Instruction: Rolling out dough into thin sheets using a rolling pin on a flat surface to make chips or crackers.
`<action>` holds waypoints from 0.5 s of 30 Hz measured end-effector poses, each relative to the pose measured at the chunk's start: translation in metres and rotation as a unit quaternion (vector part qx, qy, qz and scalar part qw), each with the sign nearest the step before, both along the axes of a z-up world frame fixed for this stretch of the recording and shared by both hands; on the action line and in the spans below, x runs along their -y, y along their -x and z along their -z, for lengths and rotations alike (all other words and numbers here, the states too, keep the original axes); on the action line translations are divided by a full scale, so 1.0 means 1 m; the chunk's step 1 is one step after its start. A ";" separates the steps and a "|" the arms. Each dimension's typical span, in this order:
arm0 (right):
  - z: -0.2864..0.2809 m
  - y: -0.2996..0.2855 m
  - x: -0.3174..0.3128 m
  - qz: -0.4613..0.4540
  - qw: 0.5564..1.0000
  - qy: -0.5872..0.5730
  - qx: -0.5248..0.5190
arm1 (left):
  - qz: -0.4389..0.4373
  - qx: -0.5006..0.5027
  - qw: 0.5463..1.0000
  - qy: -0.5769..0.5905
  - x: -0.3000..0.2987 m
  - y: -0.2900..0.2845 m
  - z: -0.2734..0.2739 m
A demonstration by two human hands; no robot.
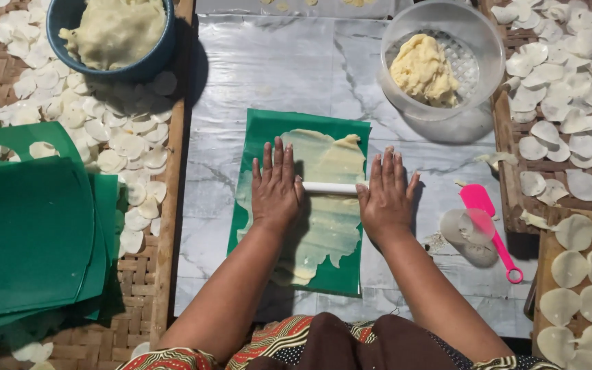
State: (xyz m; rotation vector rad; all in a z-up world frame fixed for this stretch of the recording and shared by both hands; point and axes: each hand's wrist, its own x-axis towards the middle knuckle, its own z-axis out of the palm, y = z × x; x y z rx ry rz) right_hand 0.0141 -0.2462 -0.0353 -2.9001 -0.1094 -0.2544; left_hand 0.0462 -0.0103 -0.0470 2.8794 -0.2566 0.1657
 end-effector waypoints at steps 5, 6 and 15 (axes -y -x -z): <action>-0.017 0.023 -0.002 0.005 0.997 -0.023 -0.068 | -0.005 -0.104 0.995 -0.006 0.001 0.016 -0.017; -0.005 0.016 0.006 0.006 0.998 -0.022 -0.062 | -0.004 -0.097 0.995 -0.004 -0.001 0.010 -0.012; 0.004 -0.059 0.012 0.107 0.989 -0.073 -0.078 | -0.033 -0.061 0.997 0.028 -0.001 -0.057 -0.038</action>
